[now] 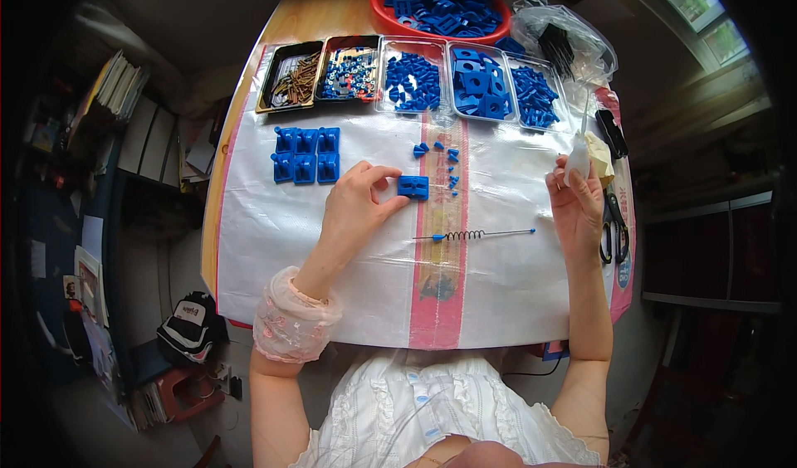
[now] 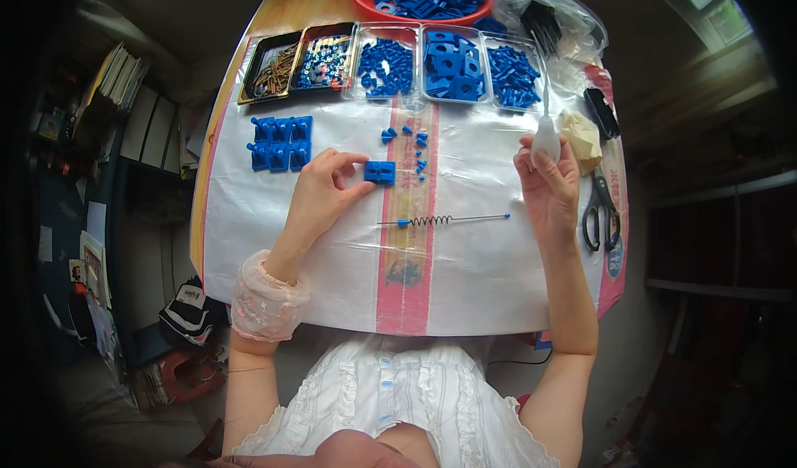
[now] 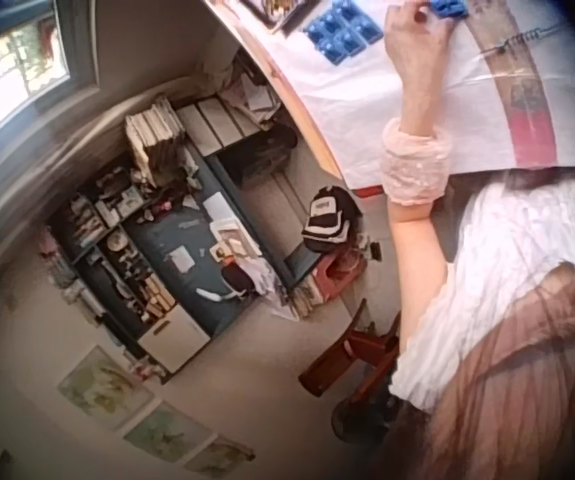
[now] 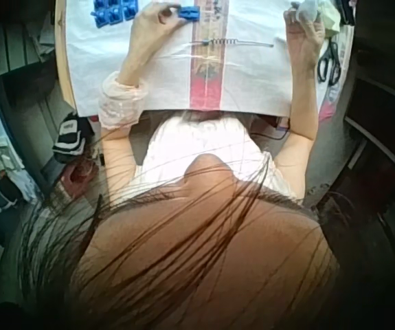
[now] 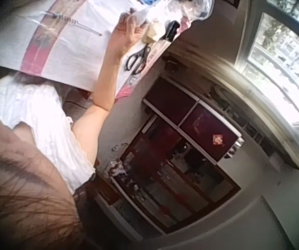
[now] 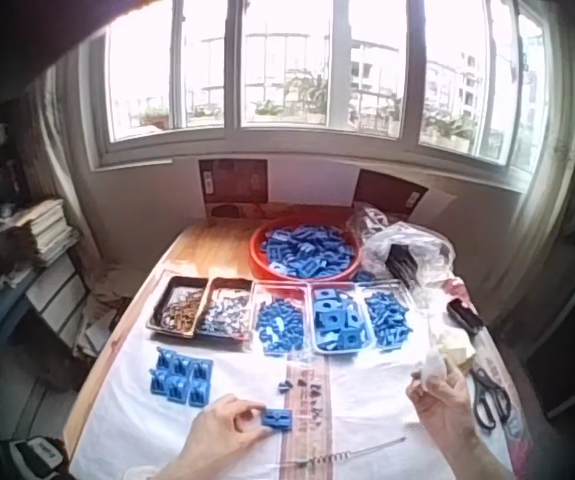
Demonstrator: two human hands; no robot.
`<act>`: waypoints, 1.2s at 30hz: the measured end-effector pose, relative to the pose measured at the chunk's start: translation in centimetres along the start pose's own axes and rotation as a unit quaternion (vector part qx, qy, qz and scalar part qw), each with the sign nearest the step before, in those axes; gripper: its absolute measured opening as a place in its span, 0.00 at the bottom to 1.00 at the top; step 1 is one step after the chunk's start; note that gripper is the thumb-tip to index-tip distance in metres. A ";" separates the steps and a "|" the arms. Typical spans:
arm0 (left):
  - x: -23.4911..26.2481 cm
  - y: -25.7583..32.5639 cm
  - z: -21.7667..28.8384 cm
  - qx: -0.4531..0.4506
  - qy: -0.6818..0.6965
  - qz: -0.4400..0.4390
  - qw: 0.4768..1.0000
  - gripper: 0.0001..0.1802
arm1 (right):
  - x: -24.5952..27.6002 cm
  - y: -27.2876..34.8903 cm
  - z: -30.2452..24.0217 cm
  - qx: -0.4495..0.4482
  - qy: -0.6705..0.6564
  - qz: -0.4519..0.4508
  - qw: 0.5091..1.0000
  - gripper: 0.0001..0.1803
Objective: Assembling small blue LED plastic fixture components on a workbench.
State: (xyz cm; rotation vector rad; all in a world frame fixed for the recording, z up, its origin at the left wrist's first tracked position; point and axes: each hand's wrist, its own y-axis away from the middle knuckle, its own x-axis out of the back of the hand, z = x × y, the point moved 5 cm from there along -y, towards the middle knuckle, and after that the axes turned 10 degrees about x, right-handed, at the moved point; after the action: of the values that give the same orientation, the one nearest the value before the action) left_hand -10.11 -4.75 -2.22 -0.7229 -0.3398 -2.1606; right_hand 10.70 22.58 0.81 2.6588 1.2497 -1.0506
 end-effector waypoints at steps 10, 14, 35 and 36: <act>-0.1 0.1 0.2 -0.002 -0.012 0.000 1.000 0.23 | 2.4 -3.2 -2.2 -0.060 0.126 -0.017 0.990 0.17; 0.0 0.3 0.3 0.001 -0.024 0.005 1.000 0.23 | 2.0 -4.3 -1.7 -0.058 0.228 -0.017 0.972 0.14; 2.6 1.1 1.0 0.058 -0.108 -0.010 0.992 0.18 | 1.4 -5.7 4.5 -0.002 0.583 -0.159 0.796 0.15; 2.7 1.1 0.9 0.049 -0.113 -0.009 0.992 0.16 | 1.5 -5.6 4.5 -0.003 0.590 -0.159 0.791 0.16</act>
State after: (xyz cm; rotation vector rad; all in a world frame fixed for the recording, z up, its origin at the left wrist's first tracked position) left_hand -10.26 -6.73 0.17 -0.9123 -0.5677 -2.0662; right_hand 4.96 26.14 -2.15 3.1236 1.7741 0.9116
